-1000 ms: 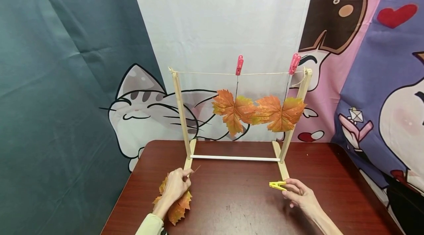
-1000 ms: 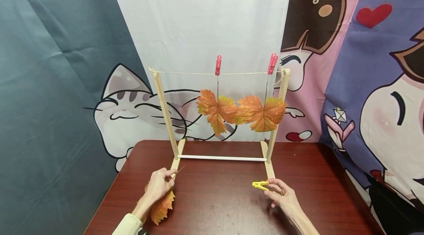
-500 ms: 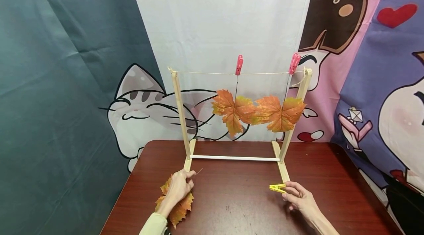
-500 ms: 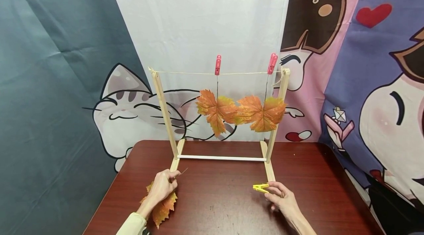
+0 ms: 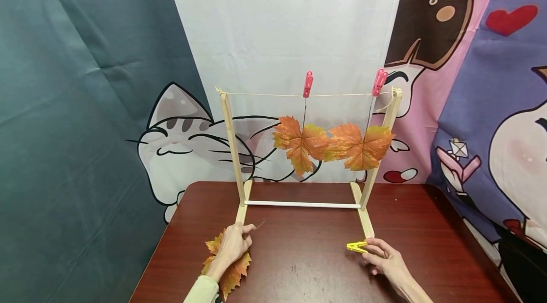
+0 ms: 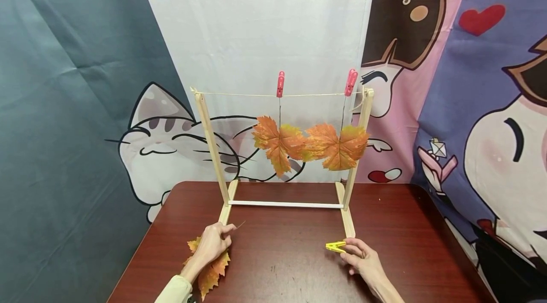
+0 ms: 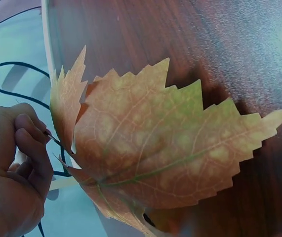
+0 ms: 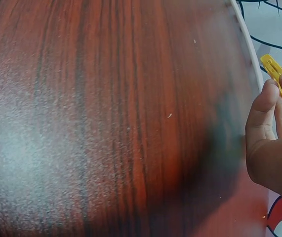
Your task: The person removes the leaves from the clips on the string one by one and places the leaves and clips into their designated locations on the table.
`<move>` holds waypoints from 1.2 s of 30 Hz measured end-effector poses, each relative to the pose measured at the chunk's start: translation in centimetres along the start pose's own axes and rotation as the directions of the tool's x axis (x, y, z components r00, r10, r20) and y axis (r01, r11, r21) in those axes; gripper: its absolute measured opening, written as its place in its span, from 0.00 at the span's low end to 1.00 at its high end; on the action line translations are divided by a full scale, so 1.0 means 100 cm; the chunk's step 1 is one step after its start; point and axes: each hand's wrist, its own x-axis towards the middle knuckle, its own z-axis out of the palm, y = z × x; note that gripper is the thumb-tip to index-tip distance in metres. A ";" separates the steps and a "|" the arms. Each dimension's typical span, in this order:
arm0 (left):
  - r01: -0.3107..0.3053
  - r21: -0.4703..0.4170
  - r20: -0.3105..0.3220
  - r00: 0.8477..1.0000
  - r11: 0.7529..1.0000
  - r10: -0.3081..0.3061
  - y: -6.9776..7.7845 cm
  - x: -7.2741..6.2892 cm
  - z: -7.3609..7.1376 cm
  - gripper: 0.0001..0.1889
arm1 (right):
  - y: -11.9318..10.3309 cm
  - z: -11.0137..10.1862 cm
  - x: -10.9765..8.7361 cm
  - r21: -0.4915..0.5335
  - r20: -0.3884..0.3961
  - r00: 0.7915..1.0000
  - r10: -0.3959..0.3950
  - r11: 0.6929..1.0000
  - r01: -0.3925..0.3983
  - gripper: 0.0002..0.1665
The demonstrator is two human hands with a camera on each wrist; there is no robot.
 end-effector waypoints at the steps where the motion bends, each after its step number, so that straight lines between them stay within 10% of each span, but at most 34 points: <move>1: 0.007 -0.001 0.005 1.000 1.000 -0.007 0.000 -0.001 0.000 0.19 | 0.001 -0.001 0.000 0.002 0.010 1.000 0.000 1.000 0.000 0.25; 36: 0.057 -0.008 0.086 0.995 0.998 -0.056 -0.010 -0.011 0.025 0.19 | 0.014 -0.007 0.002 -0.127 0.055 0.996 0.069 0.990 -0.061 0.30</move>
